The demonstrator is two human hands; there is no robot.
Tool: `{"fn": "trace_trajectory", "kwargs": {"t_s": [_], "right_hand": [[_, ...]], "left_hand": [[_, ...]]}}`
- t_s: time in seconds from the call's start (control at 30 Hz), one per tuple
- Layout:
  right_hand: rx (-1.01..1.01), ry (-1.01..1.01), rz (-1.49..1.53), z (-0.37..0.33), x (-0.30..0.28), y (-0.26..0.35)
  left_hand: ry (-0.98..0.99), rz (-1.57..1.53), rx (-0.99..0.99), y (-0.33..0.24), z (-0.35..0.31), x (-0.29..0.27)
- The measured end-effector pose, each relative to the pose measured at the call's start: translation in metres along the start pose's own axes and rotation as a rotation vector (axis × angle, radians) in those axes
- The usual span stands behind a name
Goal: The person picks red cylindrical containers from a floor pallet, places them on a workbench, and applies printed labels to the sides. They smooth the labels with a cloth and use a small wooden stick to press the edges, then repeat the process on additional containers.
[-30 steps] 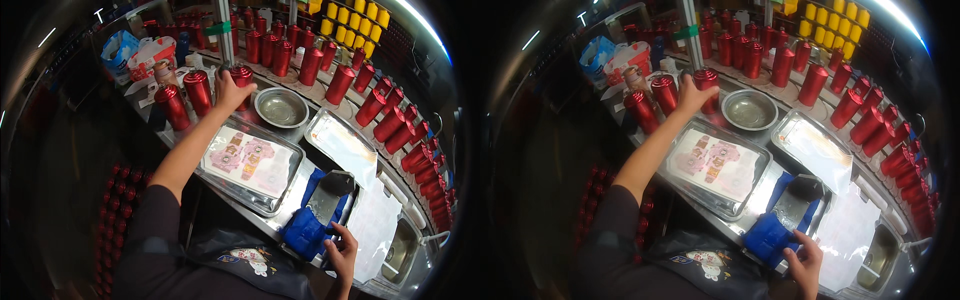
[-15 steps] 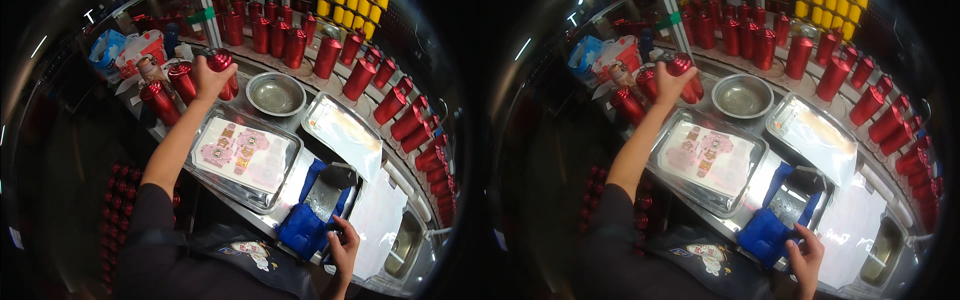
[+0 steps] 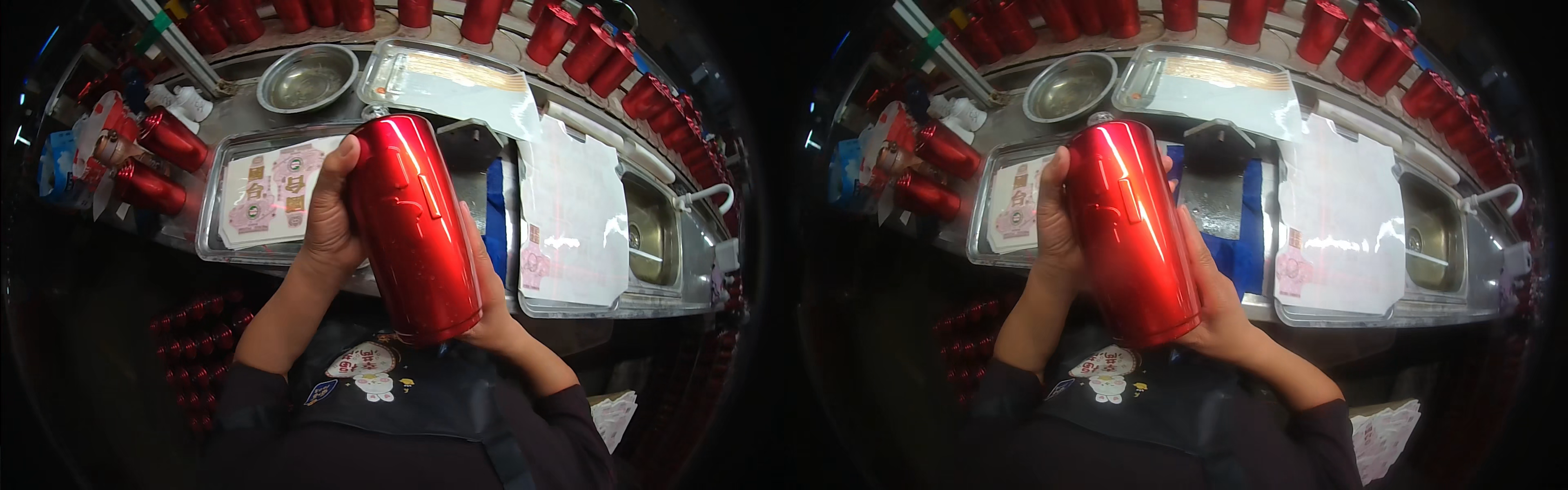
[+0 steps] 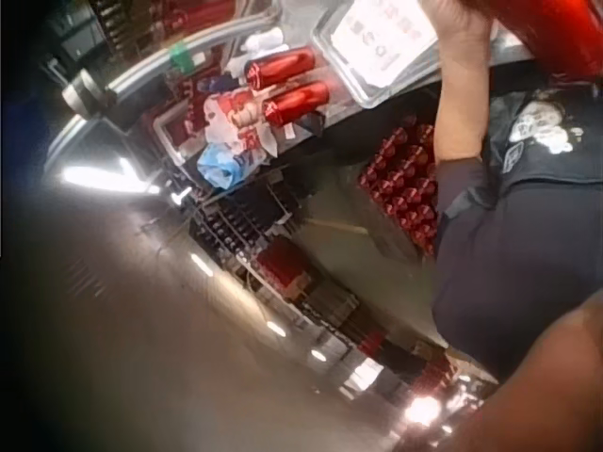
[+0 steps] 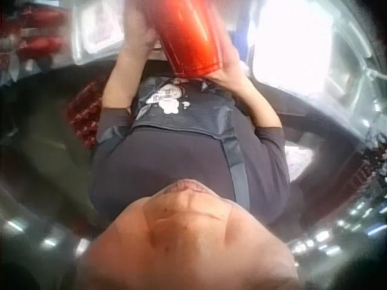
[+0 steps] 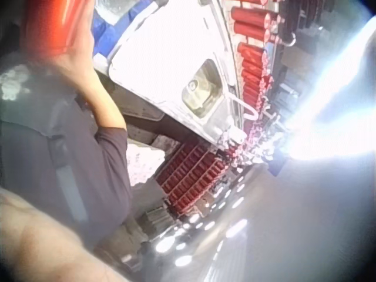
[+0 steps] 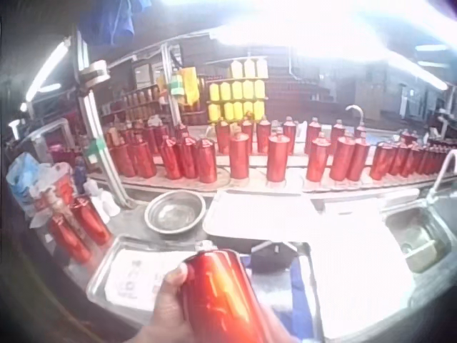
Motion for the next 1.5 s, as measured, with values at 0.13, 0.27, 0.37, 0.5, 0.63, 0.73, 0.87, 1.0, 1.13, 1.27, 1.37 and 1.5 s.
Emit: {"fn": "trace_trajectory", "kwargs": {"t_s": [0.13, 0.27, 0.37, 0.5, 0.63, 0.73, 0.87, 1.0, 1.13, 1.27, 1.37, 1.5], "right_hand": [[0.182, -0.127, -0.025, -0.045, -0.027, -0.02], [0.261, -0.184, -0.378, -0.066, -0.044, -0.021], [0.336, -0.208, -0.439, -0.067, -0.047, -0.022], [0.361, -0.216, -0.471, -0.057, -0.052, -0.028], [0.371, -0.195, -0.538, -0.056, -0.054, -0.044], [0.332, -0.143, -0.506, -0.056, -0.055, -0.046], [0.38, -0.094, -0.375, -0.06, -0.077, -0.039], [0.518, -0.229, -0.319, -0.076, -0.108, -0.054], [0.607, -0.386, -0.121, -0.095, -0.12, -0.066], [0.559, -0.381, -0.109, -0.08, -0.115, -0.062], [0.548, -0.351, -0.123, -0.072, -0.112, -0.062], [0.537, -0.358, -0.148, -0.072, -0.115, -0.058]], "left_hand": [[-0.002, 0.135, -0.116, 0.051, -0.008, 0.016], [-0.06, 0.401, -0.215, 0.073, -0.001, 0.02], [-0.078, 0.472, -0.237, 0.079, 0.014, 0.012], [-0.101, 0.572, -0.222, 0.079, 0.033, 0.003], [-0.076, 0.694, -0.168, 0.072, 0.048, 0.007], [-0.091, 0.734, -0.167, 0.069, 0.053, 0.007], [-0.13, 0.726, -0.196, 0.073, 0.047, 0.004], [-0.078, 0.714, -0.027, 0.057, 0.025, -0.009], [-0.179, 0.923, -0.055, 0.008, 0.0, -0.054], [-0.433, 1.565, 0.101, -0.098, -0.003, -0.116], [-0.42, 1.842, 0.158, -0.14, 0.0, -0.14], [-0.188, 2.005, 0.0, -0.132, -0.001, -0.14]]}}
Point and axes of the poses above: each hand's wrist, its own z-axis towards the middle knuckle, its own x-axis out of the palm, y = z × x, the point moved 10 cm from there along z, towards the middle knuckle
